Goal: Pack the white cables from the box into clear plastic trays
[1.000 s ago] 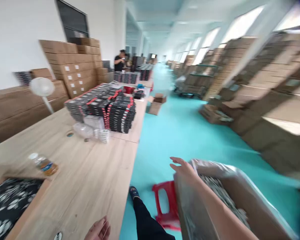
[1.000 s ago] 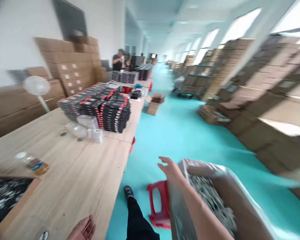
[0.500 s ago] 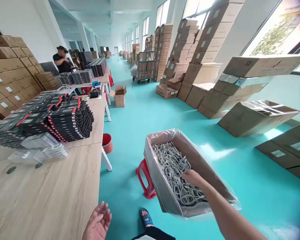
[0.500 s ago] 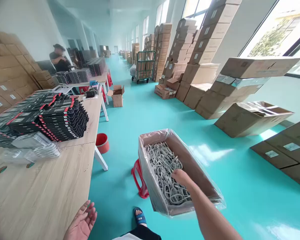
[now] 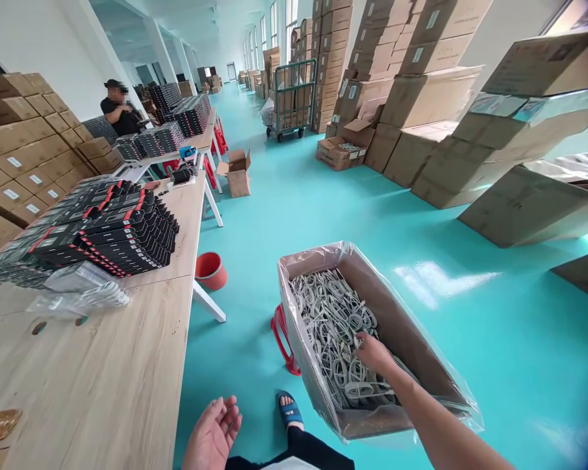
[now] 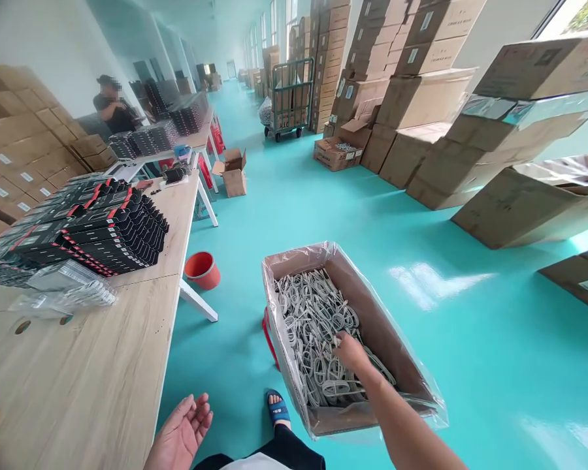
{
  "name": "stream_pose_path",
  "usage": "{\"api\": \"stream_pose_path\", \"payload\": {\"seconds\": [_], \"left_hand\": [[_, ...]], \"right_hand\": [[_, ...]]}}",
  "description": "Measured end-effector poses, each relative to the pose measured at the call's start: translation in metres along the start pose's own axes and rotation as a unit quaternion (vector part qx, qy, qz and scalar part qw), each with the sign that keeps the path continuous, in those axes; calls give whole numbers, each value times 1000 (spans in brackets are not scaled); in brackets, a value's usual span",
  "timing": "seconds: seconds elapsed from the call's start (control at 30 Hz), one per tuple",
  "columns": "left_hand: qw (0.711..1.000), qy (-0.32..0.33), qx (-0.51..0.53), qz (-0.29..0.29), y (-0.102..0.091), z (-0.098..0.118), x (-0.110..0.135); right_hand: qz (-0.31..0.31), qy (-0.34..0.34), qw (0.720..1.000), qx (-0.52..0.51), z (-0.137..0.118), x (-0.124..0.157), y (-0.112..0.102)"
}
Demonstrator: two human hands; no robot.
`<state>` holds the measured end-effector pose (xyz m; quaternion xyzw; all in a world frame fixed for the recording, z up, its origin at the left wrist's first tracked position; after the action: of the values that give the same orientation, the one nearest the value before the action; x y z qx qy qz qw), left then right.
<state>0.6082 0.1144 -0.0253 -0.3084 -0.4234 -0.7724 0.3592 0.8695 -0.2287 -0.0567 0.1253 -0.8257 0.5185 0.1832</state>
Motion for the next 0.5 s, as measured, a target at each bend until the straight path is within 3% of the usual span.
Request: {"api": "stream_pose_path", "payload": {"seconds": [0.1, 0.2, 0.37, 0.5], "left_hand": [[999, 1, -36, -41, 16, -5, 5], [986, -2, -106, -126, 49, -12, 15], [936, 22, -243, -252, 119, -15, 42], [906, 61, -262, -326, 153, -5, 61]], "right_hand": [[-45, -25, 998, -45, 10, 2, -31], [-67, -69, 987, -128, -3, 16, -62], [-142, -210, 895, -368, -88, 59, -86], [-264, -304, 825, -397, -173, 99, -65]]}}
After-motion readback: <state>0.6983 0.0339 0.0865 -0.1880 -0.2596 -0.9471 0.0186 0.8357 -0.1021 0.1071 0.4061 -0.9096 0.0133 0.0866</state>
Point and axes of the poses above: each hand's wrist, its own x-axis away from the middle knuckle, its own y-axis out of the palm, z = x × y, the point moved 4 cm from there along -x, towards the middle knuckle, and after that the axes turned 6 degrees about -z, right-handed, at the moved point
